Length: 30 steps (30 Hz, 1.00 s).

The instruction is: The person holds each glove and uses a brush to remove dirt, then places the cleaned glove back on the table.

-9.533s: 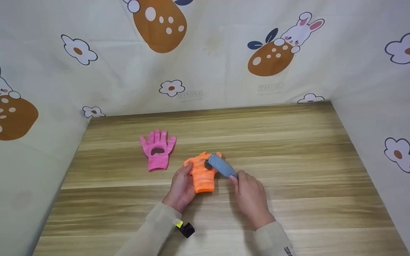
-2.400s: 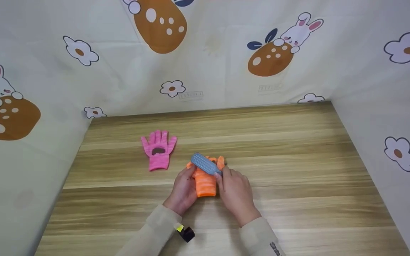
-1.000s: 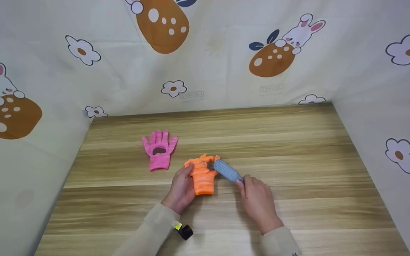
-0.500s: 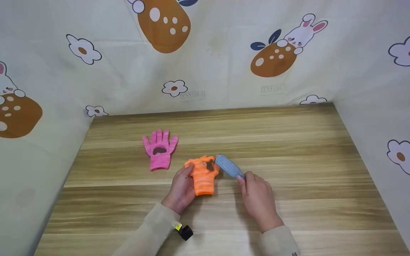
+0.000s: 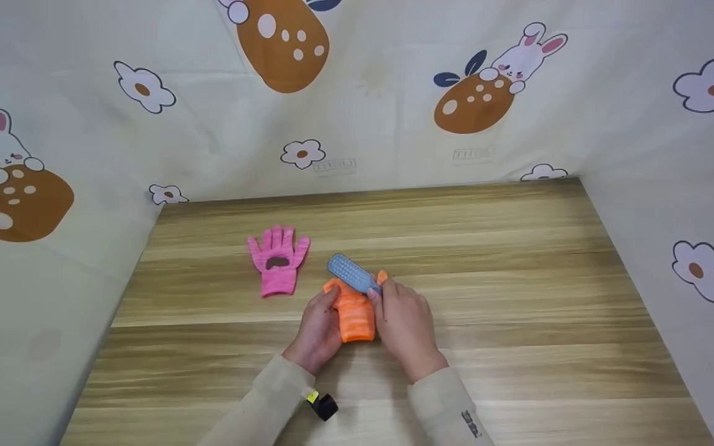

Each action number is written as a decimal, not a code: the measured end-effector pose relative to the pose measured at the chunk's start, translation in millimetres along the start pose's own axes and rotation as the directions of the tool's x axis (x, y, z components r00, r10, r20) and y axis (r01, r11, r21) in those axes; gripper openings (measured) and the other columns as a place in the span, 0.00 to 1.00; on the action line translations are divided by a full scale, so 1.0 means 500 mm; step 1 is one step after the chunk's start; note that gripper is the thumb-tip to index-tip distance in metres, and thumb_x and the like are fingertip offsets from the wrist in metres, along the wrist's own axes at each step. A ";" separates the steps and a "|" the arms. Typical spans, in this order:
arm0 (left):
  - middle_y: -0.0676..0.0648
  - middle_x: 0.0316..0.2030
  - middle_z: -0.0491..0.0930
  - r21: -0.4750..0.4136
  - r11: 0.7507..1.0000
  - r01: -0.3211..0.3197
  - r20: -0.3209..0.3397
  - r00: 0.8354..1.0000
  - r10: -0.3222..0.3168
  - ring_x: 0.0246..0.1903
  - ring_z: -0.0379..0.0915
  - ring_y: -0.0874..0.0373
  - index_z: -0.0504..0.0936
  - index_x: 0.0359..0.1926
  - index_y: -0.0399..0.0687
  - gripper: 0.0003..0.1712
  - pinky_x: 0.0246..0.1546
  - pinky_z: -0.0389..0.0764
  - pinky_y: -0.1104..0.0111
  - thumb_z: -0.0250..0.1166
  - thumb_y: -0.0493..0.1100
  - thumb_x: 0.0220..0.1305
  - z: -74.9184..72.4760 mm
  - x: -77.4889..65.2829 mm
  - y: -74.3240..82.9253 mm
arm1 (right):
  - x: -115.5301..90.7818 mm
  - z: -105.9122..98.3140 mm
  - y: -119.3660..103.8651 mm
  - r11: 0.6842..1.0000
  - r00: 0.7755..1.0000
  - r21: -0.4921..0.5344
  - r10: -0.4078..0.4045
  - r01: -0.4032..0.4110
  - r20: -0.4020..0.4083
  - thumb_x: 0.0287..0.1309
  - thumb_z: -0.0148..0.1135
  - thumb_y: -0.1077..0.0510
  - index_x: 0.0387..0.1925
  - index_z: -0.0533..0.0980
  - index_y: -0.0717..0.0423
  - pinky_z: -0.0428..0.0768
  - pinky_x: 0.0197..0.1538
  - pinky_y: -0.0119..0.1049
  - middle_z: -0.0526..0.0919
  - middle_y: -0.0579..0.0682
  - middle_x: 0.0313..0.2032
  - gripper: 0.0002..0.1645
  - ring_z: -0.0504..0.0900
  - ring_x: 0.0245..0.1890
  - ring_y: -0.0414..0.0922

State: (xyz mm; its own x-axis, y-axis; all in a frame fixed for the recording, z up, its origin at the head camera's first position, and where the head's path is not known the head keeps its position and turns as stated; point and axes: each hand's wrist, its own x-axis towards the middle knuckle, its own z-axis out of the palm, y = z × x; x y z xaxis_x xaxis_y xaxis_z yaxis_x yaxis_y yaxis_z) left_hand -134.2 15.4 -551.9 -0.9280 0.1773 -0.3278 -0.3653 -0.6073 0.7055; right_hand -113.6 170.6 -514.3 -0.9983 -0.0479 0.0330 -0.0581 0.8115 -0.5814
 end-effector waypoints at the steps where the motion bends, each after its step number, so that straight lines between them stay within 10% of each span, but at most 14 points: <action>1: 0.37 0.62 0.76 -0.003 1.000 0.006 -0.003 1.000 -0.006 0.56 0.78 0.54 0.62 0.70 0.32 0.25 0.62 0.79 0.58 0.41 0.44 0.82 0.001 0.001 0.000 | 0.002 0.002 -0.004 1.000 1.000 -0.012 -0.006 0.006 -0.001 0.76 0.51 0.46 0.37 0.73 0.54 0.68 0.35 0.39 0.71 0.48 0.26 0.17 0.70 0.28 0.47; 22: 0.38 0.66 0.75 -0.054 0.998 0.043 0.003 0.999 -0.043 0.62 0.76 0.48 0.62 0.72 0.38 0.27 0.62 0.79 0.54 0.43 0.48 0.82 -0.002 -0.004 0.015 | -0.009 0.023 0.027 0.997 0.999 -0.073 -0.040 0.041 0.009 0.75 0.53 0.48 0.49 0.75 0.59 0.79 0.44 0.48 0.80 0.51 0.34 0.18 0.78 0.37 0.50; 30: 0.39 0.63 0.77 -0.059 0.997 0.049 0.007 0.999 -0.049 0.60 0.78 0.48 0.67 0.69 0.36 0.24 0.61 0.80 0.55 0.44 0.46 0.82 -0.001 -0.006 0.012 | -0.023 0.017 0.049 0.995 0.999 -0.096 -0.016 0.020 0.039 0.75 0.52 0.45 0.38 0.72 0.55 0.66 0.32 0.37 0.70 0.47 0.26 0.18 0.68 0.27 0.45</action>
State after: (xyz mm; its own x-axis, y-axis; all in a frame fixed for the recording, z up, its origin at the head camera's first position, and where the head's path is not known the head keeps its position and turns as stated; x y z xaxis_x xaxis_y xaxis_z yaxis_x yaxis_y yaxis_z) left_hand -133.6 10.9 -546.6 -0.9096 0.2122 -0.3573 -0.4053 -0.6425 0.6503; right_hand -103.7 186.3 -535.7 -0.9964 -0.0842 0.0105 -0.0781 0.8625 -0.5001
